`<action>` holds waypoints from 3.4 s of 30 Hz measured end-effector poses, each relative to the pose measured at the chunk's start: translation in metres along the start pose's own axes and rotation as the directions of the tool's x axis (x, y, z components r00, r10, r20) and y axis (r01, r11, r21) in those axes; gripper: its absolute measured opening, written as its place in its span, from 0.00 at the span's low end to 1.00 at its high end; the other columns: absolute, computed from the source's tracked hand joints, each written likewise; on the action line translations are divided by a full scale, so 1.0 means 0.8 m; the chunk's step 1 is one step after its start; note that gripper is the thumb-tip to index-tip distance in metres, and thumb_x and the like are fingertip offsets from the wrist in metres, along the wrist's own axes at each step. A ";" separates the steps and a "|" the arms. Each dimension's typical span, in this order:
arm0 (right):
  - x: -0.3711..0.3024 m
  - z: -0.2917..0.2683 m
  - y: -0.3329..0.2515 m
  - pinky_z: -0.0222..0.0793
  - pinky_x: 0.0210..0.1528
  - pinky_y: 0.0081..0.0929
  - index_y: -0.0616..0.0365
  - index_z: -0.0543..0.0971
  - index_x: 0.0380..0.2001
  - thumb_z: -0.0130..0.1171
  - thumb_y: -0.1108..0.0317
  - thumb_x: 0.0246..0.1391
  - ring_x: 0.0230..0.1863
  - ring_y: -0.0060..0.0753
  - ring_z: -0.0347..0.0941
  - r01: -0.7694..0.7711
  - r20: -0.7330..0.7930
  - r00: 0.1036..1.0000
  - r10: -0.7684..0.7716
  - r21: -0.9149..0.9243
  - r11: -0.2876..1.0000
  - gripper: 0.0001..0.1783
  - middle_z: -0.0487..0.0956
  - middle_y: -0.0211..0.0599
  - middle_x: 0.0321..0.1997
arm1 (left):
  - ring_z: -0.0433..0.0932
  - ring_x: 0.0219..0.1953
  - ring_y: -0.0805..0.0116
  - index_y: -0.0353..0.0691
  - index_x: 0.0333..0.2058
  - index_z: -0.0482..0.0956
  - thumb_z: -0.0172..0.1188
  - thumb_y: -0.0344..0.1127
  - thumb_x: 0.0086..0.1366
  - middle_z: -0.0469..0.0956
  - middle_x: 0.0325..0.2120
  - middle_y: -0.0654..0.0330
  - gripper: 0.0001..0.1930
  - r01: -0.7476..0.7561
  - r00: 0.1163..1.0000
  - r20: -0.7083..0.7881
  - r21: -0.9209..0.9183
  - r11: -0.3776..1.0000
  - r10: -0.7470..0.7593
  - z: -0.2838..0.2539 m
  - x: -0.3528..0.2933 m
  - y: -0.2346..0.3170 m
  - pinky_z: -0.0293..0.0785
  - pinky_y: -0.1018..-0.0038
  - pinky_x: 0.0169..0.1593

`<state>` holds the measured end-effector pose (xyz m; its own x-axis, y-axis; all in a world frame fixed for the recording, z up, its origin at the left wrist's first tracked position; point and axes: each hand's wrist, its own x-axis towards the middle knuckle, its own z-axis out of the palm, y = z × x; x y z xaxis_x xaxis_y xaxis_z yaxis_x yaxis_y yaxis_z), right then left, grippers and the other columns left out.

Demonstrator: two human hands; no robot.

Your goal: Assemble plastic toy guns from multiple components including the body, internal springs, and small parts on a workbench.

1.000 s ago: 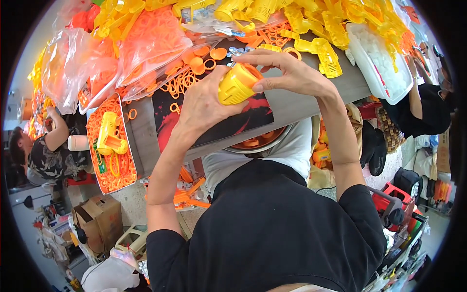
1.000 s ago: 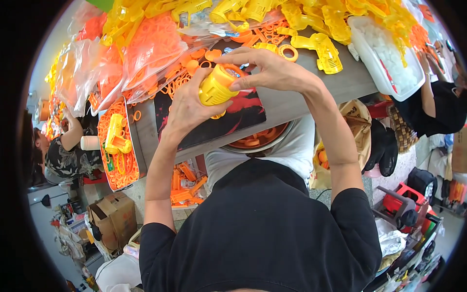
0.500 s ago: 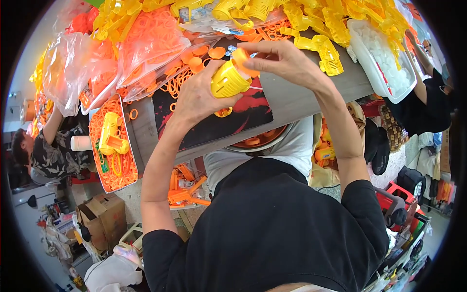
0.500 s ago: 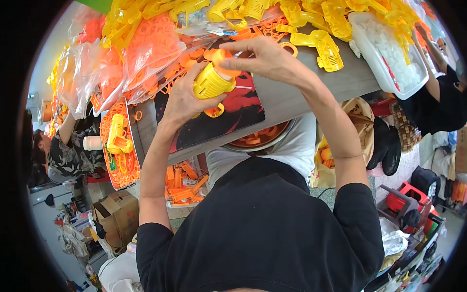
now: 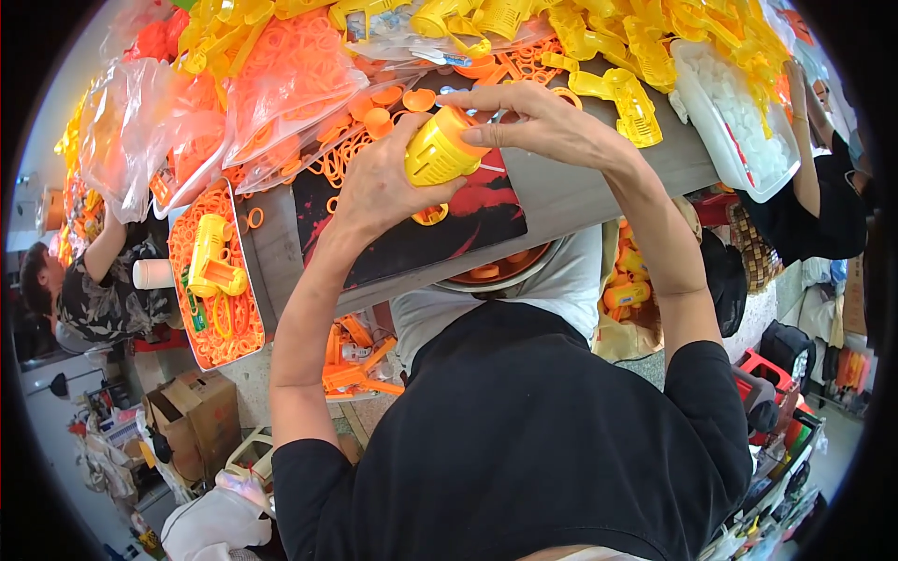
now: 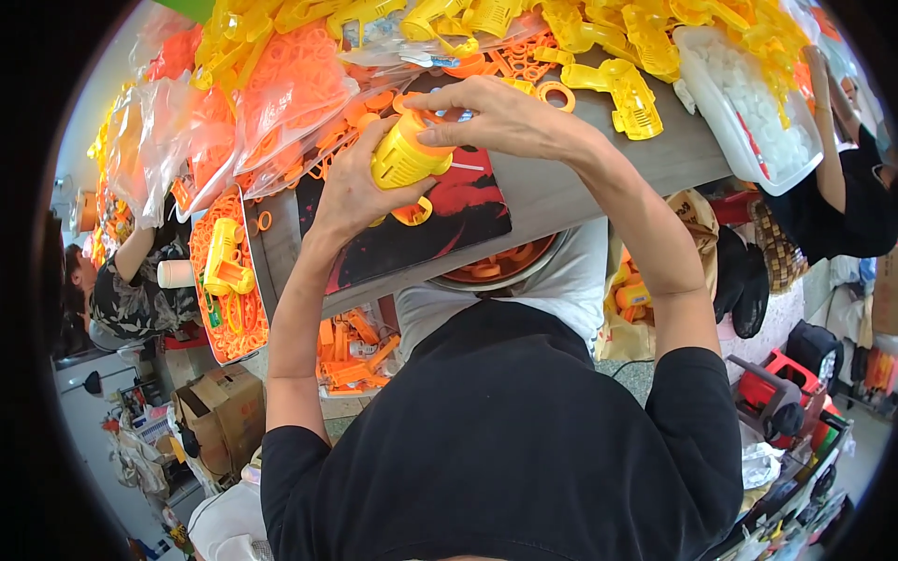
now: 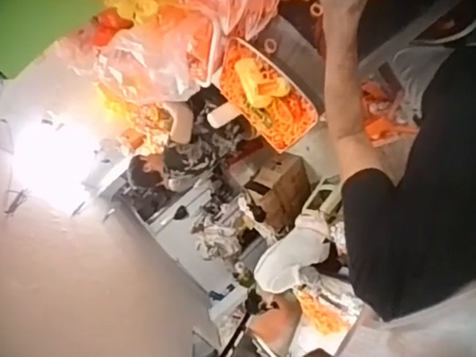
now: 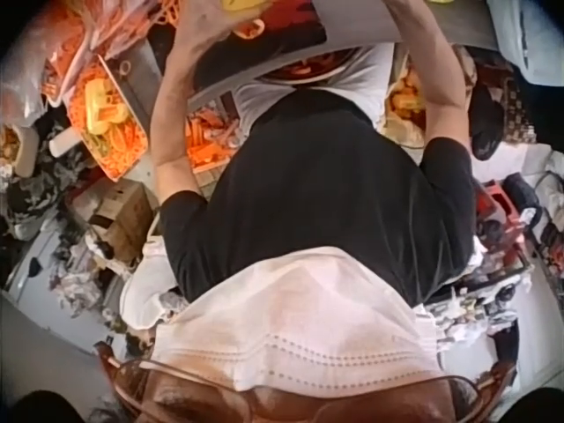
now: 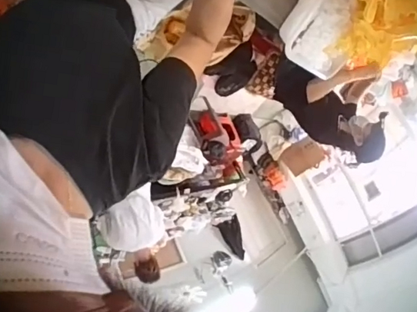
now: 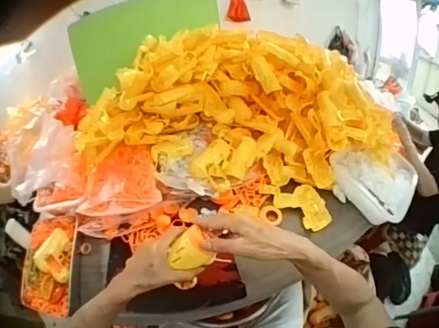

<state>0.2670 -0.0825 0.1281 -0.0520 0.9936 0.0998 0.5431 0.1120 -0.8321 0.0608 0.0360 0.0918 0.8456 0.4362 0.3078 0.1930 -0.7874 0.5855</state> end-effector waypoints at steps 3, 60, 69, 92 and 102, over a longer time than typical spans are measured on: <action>0.000 0.005 0.005 0.69 0.55 0.34 0.58 0.74 0.61 0.58 0.46 0.60 0.51 0.44 0.77 0.079 -0.029 0.996 -0.079 -0.005 0.997 0.33 0.80 0.52 0.50 | 0.84 0.33 0.52 0.40 0.51 0.72 0.75 0.53 0.46 0.82 0.32 0.50 0.37 -0.004 1.000 -0.003 0.012 1.000 0.004 0.003 -0.003 0.002 0.79 0.62 0.38; 0.002 0.052 0.043 0.77 0.42 0.24 0.63 0.77 0.47 0.58 0.69 0.62 0.34 0.22 0.78 0.313 -0.507 0.840 0.193 0.743 0.592 0.13 0.80 0.37 0.35 | 0.77 0.52 0.57 0.45 0.63 0.58 0.55 0.49 0.71 0.73 0.50 0.55 0.28 -0.068 0.884 -0.104 -0.993 0.094 -0.456 0.025 -0.026 0.003 0.75 0.58 0.56; -0.012 0.148 -0.039 0.79 0.30 0.21 0.56 0.70 0.48 0.58 0.67 0.64 0.24 0.26 0.80 0.159 -0.322 0.876 0.359 0.895 0.416 0.12 0.83 0.44 0.41 | 0.64 0.56 0.69 0.41 0.62 0.51 0.45 0.51 0.76 0.64 0.54 0.56 0.26 -0.092 0.784 -0.391 -0.841 0.533 -0.482 0.058 -0.023 -0.002 0.59 0.69 0.62; -0.016 0.148 -0.001 0.62 0.65 0.39 0.60 0.70 0.62 0.72 0.66 0.46 0.60 0.46 0.70 0.152 -0.488 0.860 -0.147 -0.029 0.988 0.39 0.75 0.47 0.56 | 0.71 0.57 0.61 0.45 0.70 0.46 0.68 0.36 0.61 0.64 0.58 0.53 0.46 0.156 0.861 -0.088 -0.892 0.424 -0.501 -0.011 -0.098 -0.025 0.72 0.63 0.58; 0.016 0.074 0.066 0.70 0.52 0.34 0.55 0.79 0.46 0.64 0.70 0.54 0.50 0.41 0.75 0.051 -0.545 0.823 -0.158 -0.206 0.977 0.15 0.81 0.38 0.41 | 0.78 0.49 0.64 0.38 0.63 0.65 0.74 0.26 0.48 0.78 0.46 0.55 0.42 0.072 0.968 -0.204 -0.345 0.936 -0.150 0.010 -0.088 -0.003 0.73 0.71 0.55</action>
<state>0.2454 -0.0632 0.0534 0.3283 0.7945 0.5109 0.7011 0.1576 -0.6955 0.0049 0.0038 0.0625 0.6878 0.6286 0.3631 0.0696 -0.5550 0.8290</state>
